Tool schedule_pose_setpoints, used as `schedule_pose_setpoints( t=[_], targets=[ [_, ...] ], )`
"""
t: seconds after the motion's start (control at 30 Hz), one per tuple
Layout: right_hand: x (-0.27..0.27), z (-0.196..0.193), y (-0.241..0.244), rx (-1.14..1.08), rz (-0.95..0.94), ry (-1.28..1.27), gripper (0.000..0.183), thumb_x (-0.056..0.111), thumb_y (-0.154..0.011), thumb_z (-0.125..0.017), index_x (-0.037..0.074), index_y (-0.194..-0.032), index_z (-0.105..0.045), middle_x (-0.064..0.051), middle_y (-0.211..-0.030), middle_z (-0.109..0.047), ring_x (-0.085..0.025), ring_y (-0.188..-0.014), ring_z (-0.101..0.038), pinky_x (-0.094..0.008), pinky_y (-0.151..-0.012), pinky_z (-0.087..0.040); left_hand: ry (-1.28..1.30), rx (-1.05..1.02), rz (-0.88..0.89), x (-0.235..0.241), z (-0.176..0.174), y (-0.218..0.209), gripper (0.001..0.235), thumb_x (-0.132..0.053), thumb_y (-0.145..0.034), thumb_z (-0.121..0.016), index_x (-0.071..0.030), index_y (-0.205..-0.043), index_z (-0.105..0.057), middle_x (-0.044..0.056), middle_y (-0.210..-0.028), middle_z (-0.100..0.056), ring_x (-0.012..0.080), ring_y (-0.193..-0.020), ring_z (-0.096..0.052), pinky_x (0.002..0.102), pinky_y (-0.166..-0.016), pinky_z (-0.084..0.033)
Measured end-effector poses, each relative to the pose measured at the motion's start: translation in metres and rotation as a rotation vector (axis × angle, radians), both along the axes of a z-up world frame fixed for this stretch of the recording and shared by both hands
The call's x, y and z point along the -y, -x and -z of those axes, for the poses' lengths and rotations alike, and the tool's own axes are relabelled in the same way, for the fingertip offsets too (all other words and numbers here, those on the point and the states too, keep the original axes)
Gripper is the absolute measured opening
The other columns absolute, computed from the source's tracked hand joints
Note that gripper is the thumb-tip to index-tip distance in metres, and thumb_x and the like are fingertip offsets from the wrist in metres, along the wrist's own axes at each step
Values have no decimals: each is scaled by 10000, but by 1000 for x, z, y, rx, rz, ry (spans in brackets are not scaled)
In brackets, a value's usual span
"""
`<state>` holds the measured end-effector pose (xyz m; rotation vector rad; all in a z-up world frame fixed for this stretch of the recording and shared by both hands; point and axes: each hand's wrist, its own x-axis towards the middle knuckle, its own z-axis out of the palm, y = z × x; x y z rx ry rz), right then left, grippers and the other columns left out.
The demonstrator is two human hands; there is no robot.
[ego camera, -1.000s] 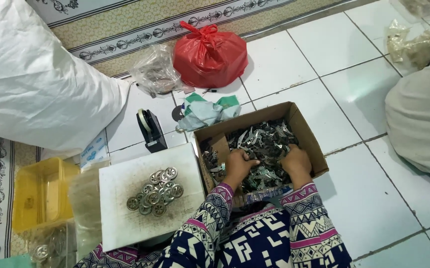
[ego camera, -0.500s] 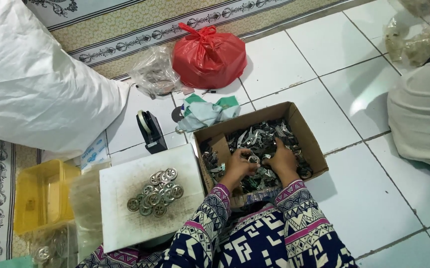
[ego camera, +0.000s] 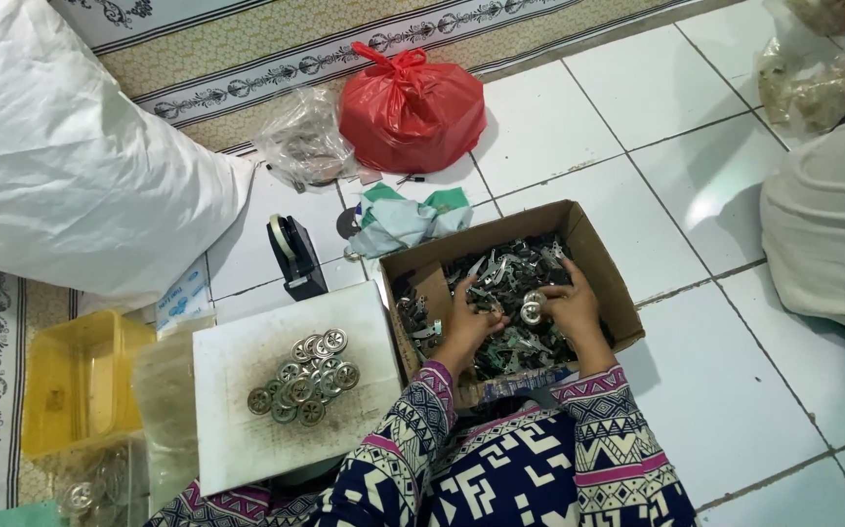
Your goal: The person sits on the floor and sorts small metal parts from a cardboard box onto a white tray. They repeatedly pick up parts, separate them, and place them on the tray.
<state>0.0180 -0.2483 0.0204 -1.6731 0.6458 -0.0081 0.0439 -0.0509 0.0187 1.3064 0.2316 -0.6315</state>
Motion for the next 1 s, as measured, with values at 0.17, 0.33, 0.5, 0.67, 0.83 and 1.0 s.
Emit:
schedule_pose_setpoints(
  t=[0.17,0.33,0.5,0.67,0.83,1.0],
  targets=[
    [-8,-22,4,88,-20,-99,1128,-226,-654,-748,89,-1620,-259,-319,-1270,-608,-317,-1056,-656,-440,-859,-581,-53,-47,-139,6,9,1,923,108,-858,-705,-131,-1582,-184,299,-1111,-536,390,-843,-747,380,-770,-680],
    [-3,-4,-3,171,-27,-248,1167,-193,-648,-812,159,-1620,-272,-290,-1245,-623,-314,-1000,-678,-459,-792,-626,21,-86,-182,7,-6,4,628,93,-900,-616,-53,-1461,-374,307,-1043,-631,379,-875,-748,373,-800,-660],
    [-14,2,-6,247,-61,-334,1215,-223,-623,-794,143,-1630,-219,-236,-1034,-640,-275,-891,-691,-416,-736,-641,50,18,-138,19,-2,11,356,1,-981,-465,-70,-1226,-714,269,-1197,-627,312,-1024,-699,402,-890,-611],
    [-14,1,-8,249,-69,-246,1204,-181,-635,-830,138,-1627,-226,-204,-964,-640,-244,-814,-683,-402,-679,-638,268,-50,-141,26,1,15,421,-72,-962,-602,2,-1376,-592,258,-1246,-588,349,-1029,-700,442,-892,-629],
    [-13,4,-10,231,-83,-172,1197,-132,-632,-870,154,-1621,-260,-175,-916,-648,-208,-777,-684,-368,-650,-636,232,-3,-237,22,15,11,386,-16,-985,-608,29,-1369,-591,310,-1289,-514,419,-1130,-622,491,-940,-602],
    [-18,2,-10,150,-191,-89,1285,-158,-534,-905,197,-1612,-303,-145,-848,-637,-179,-723,-656,-332,-626,-630,161,28,-263,16,15,5,347,-79,-981,-681,-34,-1323,-655,231,-1198,-568,341,-1030,-668,443,-873,-643]
  ],
)
